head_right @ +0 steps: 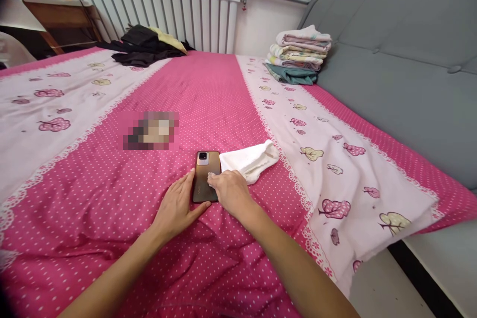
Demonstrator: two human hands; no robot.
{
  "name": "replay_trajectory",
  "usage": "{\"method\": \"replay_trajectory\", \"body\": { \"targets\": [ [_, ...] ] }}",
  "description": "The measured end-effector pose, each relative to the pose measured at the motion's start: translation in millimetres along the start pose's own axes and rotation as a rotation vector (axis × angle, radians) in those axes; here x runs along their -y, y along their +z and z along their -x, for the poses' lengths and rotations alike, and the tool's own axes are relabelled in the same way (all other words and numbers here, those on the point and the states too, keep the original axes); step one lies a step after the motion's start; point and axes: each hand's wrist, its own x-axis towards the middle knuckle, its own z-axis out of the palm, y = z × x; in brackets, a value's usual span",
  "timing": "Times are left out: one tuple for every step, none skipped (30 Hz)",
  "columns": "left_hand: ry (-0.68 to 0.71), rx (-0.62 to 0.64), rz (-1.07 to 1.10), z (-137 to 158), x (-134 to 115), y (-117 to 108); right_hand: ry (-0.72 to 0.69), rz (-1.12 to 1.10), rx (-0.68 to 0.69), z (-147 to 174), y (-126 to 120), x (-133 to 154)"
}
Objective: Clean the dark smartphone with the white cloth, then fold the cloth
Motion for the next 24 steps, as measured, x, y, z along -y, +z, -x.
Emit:
{"method": "replay_trajectory", "body": {
  "targets": [
    [-0.003, 0.000, 0.002, 0.1, -0.1, -0.1, 0.000, 0.000, 0.000, 0.0, 0.3, -0.1],
    [-0.007, -0.001, 0.004, 0.3, -0.2, -0.1, 0.001, 0.000, -0.003, -0.1, 0.7, -0.1],
    [-0.011, -0.004, 0.006, 0.5, -0.2, 0.0, 0.000, 0.000, -0.007, 0.0, 1.0, -0.1],
    [-0.012, -0.008, 0.008, 0.6, -0.2, 0.2, 0.000, 0.000, -0.011, 0.0, 1.4, 0.0],
    [-0.011, -0.013, 0.008, 0.8, 0.0, 0.5, -0.003, 0.000, -0.015, 0.0, 1.8, 0.2],
    [-0.009, -0.018, 0.009, 1.0, 0.2, 0.8, -0.003, 0.000, -0.022, 0.0, 2.2, 0.4],
    [-0.006, -0.024, 0.009, 1.2, 0.6, 1.2, -0.004, 0.000, -0.027, -0.1, 2.6, 0.6],
    [-0.002, -0.030, 0.009, 1.5, 1.1, 1.6, -0.004, 0.001, -0.030, -0.3, 2.9, 0.8],
    [0.001, -0.034, 0.008, 1.7, 1.6, 2.0, -0.004, 0.003, -0.029, -0.5, 3.1, 1.0],
    [0.004, -0.038, 0.005, 2.0, 2.1, 2.2, -0.003, 0.005, -0.027, -0.6, 3.2, 1.2],
    [0.006, -0.039, 0.001, 2.3, 2.5, 2.5, -0.002, 0.007, -0.025, -0.8, 3.3, 1.4],
    [0.007, -0.040, -0.005, 2.6, 2.9, 2.6, -0.003, 0.008, -0.025, -1.0, 3.4, 1.5],
    [0.008, -0.039, -0.010, 2.9, 3.2, 2.7, -0.004, 0.008, -0.026, -1.1, 3.5, 1.6],
    [0.008, -0.039, -0.016, 3.2, 3.4, 2.7, -0.003, 0.008, -0.031, -1.3, 3.6, 1.7],
    [0.007, -0.040, -0.020, 3.4, 3.6, 2.7, -0.004, 0.007, -0.034, -1.4, 3.7, 1.7],
    [0.007, -0.041, -0.023, 3.6, 3.7, 2.7, -0.005, 0.005, -0.037, -1.5, 3.9, 1.7],
    [0.008, -0.043, -0.025, 3.8, 3.7, 2.8, -0.006, 0.003, -0.037, -1.6, 4.0, 1.7],
    [0.010, -0.045, -0.026, 3.9, 3.8, 2.8, -0.007, 0.000, -0.037, -1.6, 4.1, 1.7],
    [0.012, -0.048, -0.026, 4.0, 3.8, 2.9, -0.008, -0.004, -0.036, -1.6, 4.1, 1.7],
    [0.015, -0.050, -0.026, 4.1, 3.8, 3.0, -0.008, -0.007, -0.036, -1.6, 4.0, 1.8],
    [0.018, -0.051, -0.027, 4.2, 3.8, 3.1, -0.007, -0.009, -0.037, -1.5, 3.6, 2.0],
    [0.019, -0.051, -0.029, 4.2, 3.9, 3.3, -0.003, -0.012, -0.039, -1.4, 3.1, 2.3],
    [0.018, -0.051, -0.031, 4.3, 4.0, 3.4, 0.000, -0.014, -0.039, -1.4, 2.5, 2.7],
    [0.017, -0.051, -0.033, 4.5, 4.1, 3.5, 0.002, -0.017, -0.038, -1.5, 1.8, 3.2]
  ]
}}
